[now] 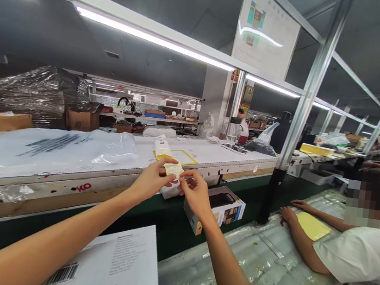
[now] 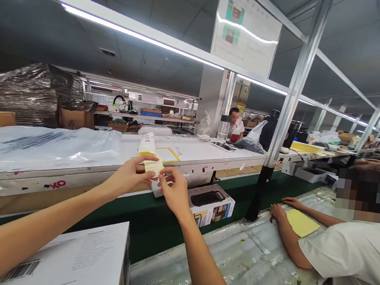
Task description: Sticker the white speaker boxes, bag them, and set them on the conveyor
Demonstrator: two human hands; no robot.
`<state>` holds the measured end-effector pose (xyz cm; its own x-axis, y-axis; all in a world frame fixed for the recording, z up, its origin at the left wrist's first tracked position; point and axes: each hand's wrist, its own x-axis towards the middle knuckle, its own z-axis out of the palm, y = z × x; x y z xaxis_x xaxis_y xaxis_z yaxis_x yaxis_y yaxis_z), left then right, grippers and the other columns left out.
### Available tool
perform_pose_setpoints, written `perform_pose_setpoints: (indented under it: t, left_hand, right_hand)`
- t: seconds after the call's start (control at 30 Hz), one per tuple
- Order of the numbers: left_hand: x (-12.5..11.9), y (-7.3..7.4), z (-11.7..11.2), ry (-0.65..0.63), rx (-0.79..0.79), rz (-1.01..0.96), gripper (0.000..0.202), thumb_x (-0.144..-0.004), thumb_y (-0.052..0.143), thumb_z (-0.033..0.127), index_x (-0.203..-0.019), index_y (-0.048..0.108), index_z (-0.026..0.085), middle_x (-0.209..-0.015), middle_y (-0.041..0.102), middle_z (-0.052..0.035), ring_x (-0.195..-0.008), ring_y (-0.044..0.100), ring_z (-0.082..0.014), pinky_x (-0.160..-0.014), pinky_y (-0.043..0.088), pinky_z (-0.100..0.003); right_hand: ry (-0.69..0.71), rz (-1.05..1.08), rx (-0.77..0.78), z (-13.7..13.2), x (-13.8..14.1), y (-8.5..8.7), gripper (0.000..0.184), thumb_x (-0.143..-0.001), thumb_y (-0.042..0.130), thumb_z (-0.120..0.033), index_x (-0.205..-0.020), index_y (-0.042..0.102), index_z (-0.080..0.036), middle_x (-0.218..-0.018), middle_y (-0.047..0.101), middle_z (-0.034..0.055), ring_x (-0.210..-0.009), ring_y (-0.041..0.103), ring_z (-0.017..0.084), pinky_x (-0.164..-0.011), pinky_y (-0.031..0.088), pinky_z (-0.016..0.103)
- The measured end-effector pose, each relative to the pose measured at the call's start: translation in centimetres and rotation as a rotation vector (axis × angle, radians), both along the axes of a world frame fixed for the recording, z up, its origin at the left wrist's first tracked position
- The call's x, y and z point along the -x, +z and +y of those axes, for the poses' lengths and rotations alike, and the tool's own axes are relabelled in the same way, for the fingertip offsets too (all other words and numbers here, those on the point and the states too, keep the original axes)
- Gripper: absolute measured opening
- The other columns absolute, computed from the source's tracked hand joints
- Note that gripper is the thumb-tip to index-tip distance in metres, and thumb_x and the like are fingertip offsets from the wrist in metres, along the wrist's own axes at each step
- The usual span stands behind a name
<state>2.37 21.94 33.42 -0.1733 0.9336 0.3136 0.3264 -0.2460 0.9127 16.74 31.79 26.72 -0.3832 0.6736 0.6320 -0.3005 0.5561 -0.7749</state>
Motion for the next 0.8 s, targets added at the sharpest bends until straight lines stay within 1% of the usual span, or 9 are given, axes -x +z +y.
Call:
perform_pose_setpoints:
  t: [0.07, 0.13, 0.23, 0.33, 0.43, 0.5, 0.6, 0.7, 0.8]
  left_hand:
    - [0.1, -0.2, 0.1, 0.000, -0.007, -0.015, 0.060, -0.077, 0.080, 0.041, -0.130, 0.059, 0.021, -0.093, 0.078, -0.0068, -0.097, 0.075, -0.0285, -0.092, 0.061, -0.045]
    - [0.2, -0.5, 0.4, -0.006, -0.016, -0.024, 0.064, -0.075, 0.083, 0.045, -0.129, 0.059, 0.021, -0.099, 0.079, -0.0087, -0.100, 0.075, -0.0292, -0.094, 0.060, -0.047]
    - [0.4, -0.7, 0.5, -0.009, -0.019, -0.024, 0.067, -0.072, 0.085, 0.049, -0.128, 0.059, 0.022, -0.104, 0.080, -0.0092, -0.102, 0.074, -0.0296, -0.098, 0.059, -0.048]
    - [0.2, -0.2, 0.2, 0.051, 0.022, 0.039, 0.072, -0.068, 0.084, 0.058, -0.125, 0.058, 0.023, -0.101, 0.081, -0.0076, -0.102, 0.074, -0.0324, -0.102, 0.055, -0.049]
    - [0.2, 0.4, 0.1, 0.134, 0.081, 0.201, 0.068, -0.072, 0.077, 0.065, -0.126, 0.058, 0.029, -0.096, 0.082, -0.0023, -0.108, 0.073, -0.0337, -0.108, 0.050, -0.048]
    - [0.3, 0.6, 0.2, 0.169, 0.109, 0.262, 0.062, -0.076, 0.074, 0.066, -0.126, 0.057, 0.034, -0.096, 0.082, 0.0021, -0.115, 0.071, -0.0324, -0.113, 0.046, -0.047]
    - [0.2, 0.7, 0.2, 0.184, 0.133, 0.205, 0.056, -0.078, 0.073, 0.064, -0.125, 0.056, 0.040, -0.092, 0.082, 0.0058, -0.115, 0.072, -0.0299, -0.116, 0.044, -0.045]
    - [0.1, 0.7, 0.1, 0.166, 0.173, 0.176, 0.061, -0.075, 0.075, 0.068, -0.126, 0.055, 0.040, -0.092, 0.082, 0.0051, -0.110, 0.074, -0.0286, -0.114, 0.047, -0.043]
    - [0.0, 0.8, 0.0, 0.176, 0.178, 0.180, 0.067, -0.072, 0.076, 0.071, -0.127, 0.055, 0.039, -0.093, 0.082, 0.0030, -0.108, 0.075, -0.0295, -0.114, 0.048, -0.044]
  right_hand:
    - [-0.067, -0.012, -0.061, -0.1, -0.1, 0.0, 0.013, -0.091, 0.068, -0.031, -0.098, 0.070, -0.021, -0.106, 0.066, 0.0056, -0.079, 0.066, 0.015, -0.055, 0.052, 0.023]
    - [-0.158, -0.016, -0.163, -0.1, -0.1, 0.1, 0.010, -0.092, 0.068, -0.027, -0.098, 0.074, -0.022, -0.112, 0.064, 0.0061, -0.083, 0.065, 0.014, -0.057, 0.051, 0.022]
    - [-0.276, -0.015, -0.325, 0.0, -0.1, 0.0, 0.010, -0.094, 0.068, -0.024, -0.100, 0.077, -0.023, -0.111, 0.062, 0.0066, -0.080, 0.063, 0.013, -0.061, 0.052, 0.024]
    - [-0.374, -0.001, -0.491, 0.3, 0.1, -0.4, 0.011, -0.096, 0.068, -0.023, -0.103, 0.077, -0.021, -0.110, 0.066, 0.0079, -0.086, 0.066, 0.015, -0.075, 0.057, 0.028]
    - [-0.497, -0.038, -0.680, 0.9, 0.3, -0.8, 0.015, -0.100, 0.065, -0.027, -0.108, 0.076, -0.021, -0.112, 0.069, 0.0079, -0.100, 0.069, 0.017, -0.088, 0.057, 0.028]
    - [-0.573, -0.113, -0.769, 1.3, 0.3, -0.8, 0.019, -0.104, 0.061, -0.031, -0.110, 0.075, -0.021, -0.112, 0.071, 0.0064, -0.103, 0.069, 0.016, -0.088, 0.057, 0.026]
    - [-0.657, -0.213, -0.861, 1.4, 0.1, -0.6, 0.024, -0.107, 0.055, -0.035, -0.109, 0.075, -0.022, -0.111, 0.074, 0.0046, -0.100, 0.070, 0.015, -0.087, 0.056, 0.025]
    - [-0.703, -0.203, -0.950, 1.4, -0.1, -0.3, 0.025, -0.108, 0.053, -0.035, -0.107, 0.074, -0.021, -0.110, 0.074, 0.0037, -0.098, 0.071, 0.014, -0.087, 0.056, 0.024]
    - [-0.700, -0.198, -0.989, 1.5, -0.3, 0.0, 0.025, -0.108, 0.052, -0.034, -0.107, 0.073, -0.021, -0.112, 0.075, 0.0033, -0.099, 0.071, 0.013, -0.088, 0.055, 0.022]
